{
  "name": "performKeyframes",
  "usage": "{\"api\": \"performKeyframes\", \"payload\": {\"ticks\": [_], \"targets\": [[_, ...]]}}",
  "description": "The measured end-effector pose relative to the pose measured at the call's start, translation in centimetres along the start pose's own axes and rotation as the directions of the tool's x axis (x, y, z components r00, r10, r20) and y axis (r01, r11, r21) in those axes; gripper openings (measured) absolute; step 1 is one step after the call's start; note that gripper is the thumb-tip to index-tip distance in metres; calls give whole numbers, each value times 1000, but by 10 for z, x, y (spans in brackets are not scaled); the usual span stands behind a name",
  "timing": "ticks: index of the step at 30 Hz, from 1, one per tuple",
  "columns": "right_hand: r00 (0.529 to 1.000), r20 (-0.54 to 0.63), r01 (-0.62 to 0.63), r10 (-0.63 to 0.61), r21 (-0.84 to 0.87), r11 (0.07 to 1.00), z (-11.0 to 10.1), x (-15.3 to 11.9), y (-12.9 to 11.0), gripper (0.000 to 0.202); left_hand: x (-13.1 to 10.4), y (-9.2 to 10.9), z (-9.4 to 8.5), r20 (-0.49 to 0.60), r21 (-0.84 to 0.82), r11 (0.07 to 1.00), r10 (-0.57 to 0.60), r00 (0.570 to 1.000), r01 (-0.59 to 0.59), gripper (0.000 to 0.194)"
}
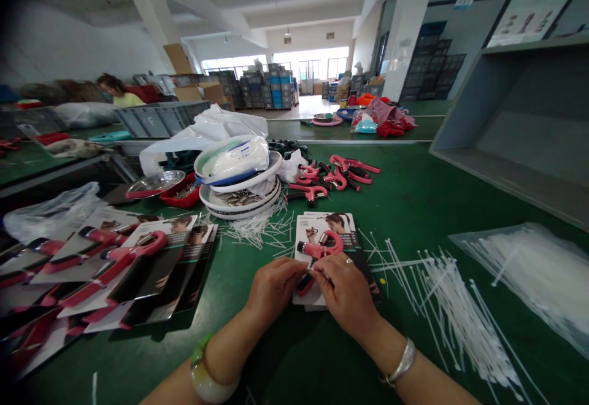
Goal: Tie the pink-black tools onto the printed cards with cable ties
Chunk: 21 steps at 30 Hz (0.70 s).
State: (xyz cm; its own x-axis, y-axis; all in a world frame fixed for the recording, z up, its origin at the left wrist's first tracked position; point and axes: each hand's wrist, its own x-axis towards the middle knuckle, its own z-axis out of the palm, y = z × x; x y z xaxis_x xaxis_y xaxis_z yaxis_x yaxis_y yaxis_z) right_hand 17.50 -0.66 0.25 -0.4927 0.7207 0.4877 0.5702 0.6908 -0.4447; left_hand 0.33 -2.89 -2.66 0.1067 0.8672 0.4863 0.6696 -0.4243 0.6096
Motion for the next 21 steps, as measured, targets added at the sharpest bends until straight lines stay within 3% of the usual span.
{"api": "performKeyframes", "payload": {"ticks": [12, 21], "targets": [[998, 56, 10, -10, -4, 1000, -1, 2, 2, 19, 2, 6, -4, 17, 5, 1000, -26, 1000, 26, 18], [950, 267, -171, 160, 16, 985, -12, 16, 3, 19, 1, -1, -1, 16, -326, 938, -117, 993, 115, 17]]}}
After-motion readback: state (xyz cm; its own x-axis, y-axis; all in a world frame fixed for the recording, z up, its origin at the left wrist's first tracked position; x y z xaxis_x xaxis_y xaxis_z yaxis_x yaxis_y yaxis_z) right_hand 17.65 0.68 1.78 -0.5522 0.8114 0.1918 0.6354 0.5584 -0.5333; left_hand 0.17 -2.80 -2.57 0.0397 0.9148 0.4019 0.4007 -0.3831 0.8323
